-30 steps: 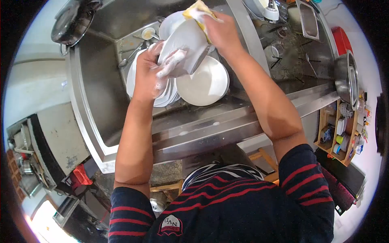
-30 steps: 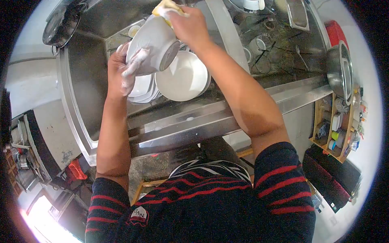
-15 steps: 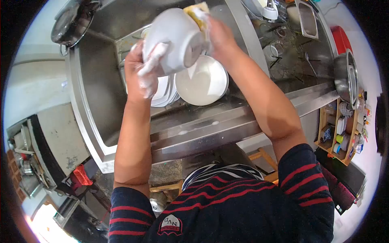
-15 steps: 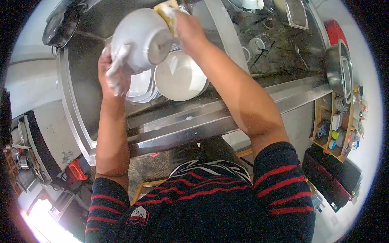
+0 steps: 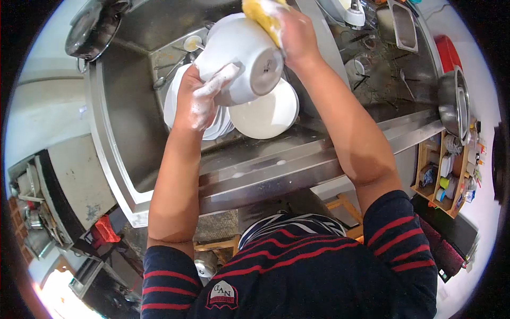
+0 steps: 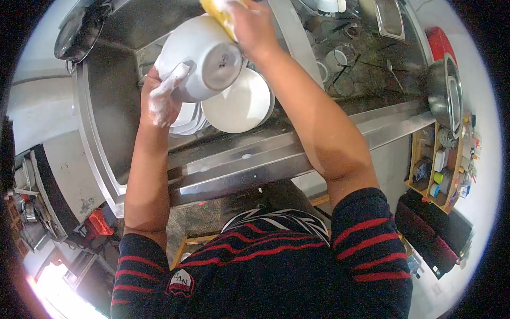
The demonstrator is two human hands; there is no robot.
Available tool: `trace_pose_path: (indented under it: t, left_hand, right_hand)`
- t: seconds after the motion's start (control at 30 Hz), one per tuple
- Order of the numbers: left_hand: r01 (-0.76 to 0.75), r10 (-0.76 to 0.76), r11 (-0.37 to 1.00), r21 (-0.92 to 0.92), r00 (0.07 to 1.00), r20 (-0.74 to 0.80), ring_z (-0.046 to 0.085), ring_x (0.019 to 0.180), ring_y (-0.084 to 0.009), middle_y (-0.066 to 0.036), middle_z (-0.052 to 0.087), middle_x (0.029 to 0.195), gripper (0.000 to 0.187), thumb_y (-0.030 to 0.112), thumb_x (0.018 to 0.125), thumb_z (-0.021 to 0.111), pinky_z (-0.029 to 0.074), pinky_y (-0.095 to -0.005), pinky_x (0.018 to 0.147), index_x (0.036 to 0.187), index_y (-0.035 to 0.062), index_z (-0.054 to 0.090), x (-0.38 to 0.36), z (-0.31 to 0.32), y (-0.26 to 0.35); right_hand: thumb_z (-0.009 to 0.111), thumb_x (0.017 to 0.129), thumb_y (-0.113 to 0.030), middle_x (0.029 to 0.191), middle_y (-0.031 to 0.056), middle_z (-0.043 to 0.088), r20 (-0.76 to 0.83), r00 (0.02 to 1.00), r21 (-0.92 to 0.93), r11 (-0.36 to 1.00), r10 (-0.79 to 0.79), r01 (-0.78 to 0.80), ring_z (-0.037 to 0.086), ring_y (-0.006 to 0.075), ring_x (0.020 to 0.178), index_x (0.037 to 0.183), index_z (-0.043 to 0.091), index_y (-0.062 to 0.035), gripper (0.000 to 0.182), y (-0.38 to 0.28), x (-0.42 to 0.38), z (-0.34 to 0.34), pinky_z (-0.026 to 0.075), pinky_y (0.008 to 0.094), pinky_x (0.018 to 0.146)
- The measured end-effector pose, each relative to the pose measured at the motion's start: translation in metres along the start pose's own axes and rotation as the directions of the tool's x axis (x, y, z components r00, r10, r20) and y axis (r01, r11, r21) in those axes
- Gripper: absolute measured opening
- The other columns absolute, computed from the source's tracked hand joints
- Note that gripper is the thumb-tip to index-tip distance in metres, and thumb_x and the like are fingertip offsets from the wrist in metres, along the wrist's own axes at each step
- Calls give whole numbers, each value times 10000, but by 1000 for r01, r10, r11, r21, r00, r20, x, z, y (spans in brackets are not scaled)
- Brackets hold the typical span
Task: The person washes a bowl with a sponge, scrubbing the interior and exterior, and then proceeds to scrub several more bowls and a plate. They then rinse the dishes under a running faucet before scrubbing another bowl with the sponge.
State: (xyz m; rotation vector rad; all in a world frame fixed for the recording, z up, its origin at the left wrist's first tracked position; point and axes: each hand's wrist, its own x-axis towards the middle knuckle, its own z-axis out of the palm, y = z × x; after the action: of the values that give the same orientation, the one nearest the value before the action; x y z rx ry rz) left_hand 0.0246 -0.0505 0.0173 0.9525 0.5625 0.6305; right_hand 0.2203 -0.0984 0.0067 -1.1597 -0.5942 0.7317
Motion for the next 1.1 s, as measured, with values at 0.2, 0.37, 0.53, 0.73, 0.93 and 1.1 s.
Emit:
trace_pose_path:
  t: [0.2,0.37,0.53,0.73,0.93,1.1]
  left_hand:
    - [-57,46,984,167,996,71,643,909,-153,-72,683,1008,321,7,785,691,513,-303,818,1100,-3,634,-1,-4,1]
    - [-127,123,992,28,988,95,653,921,-163,-102,682,1000,303,-54,792,644,516,-284,845,1092,-19,635,-4,-16,5]
    - [-83,50,955,286,992,118,651,935,-166,-98,676,1000,284,-92,804,617,513,-288,870,1081,-32,625,-4,-1,9]
    - [-296,194,916,270,918,346,633,976,-173,-84,648,1074,386,155,825,719,504,-319,890,1136,-29,585,1,-29,-4]
    - [-195,89,907,373,955,283,622,951,-156,-88,644,1063,364,171,845,692,489,-313,892,1123,-38,583,-2,-7,10]
    - [-197,160,936,293,976,147,637,880,-152,-69,663,992,321,163,846,681,504,-307,866,1078,-42,600,1,-11,-2]
  right_hand:
    - [638,829,-288,1070,177,633,434,686,-535,446,-584,718,592,320,1045,1109,628,-60,361,-8,-7,13,495,356,820]
    - [679,789,-327,1199,190,569,533,517,-346,385,-670,856,538,362,1132,1135,627,-110,412,-34,-48,47,449,431,926]
    - [594,812,-185,979,95,674,110,972,-495,836,-209,236,653,247,884,1075,674,-49,306,11,-3,-1,516,334,783]
    - [724,693,-233,1031,134,651,542,520,-469,276,-660,839,613,291,992,1067,693,-110,394,-27,-44,44,485,374,862]
    - [713,712,-247,1127,173,606,504,814,-529,641,-290,556,573,328,1066,1066,676,-83,392,-33,6,-3,454,431,915]
    - [634,792,-240,1201,207,563,322,747,-544,532,-581,648,522,383,1153,1101,648,-65,355,-14,-30,24,409,454,976]
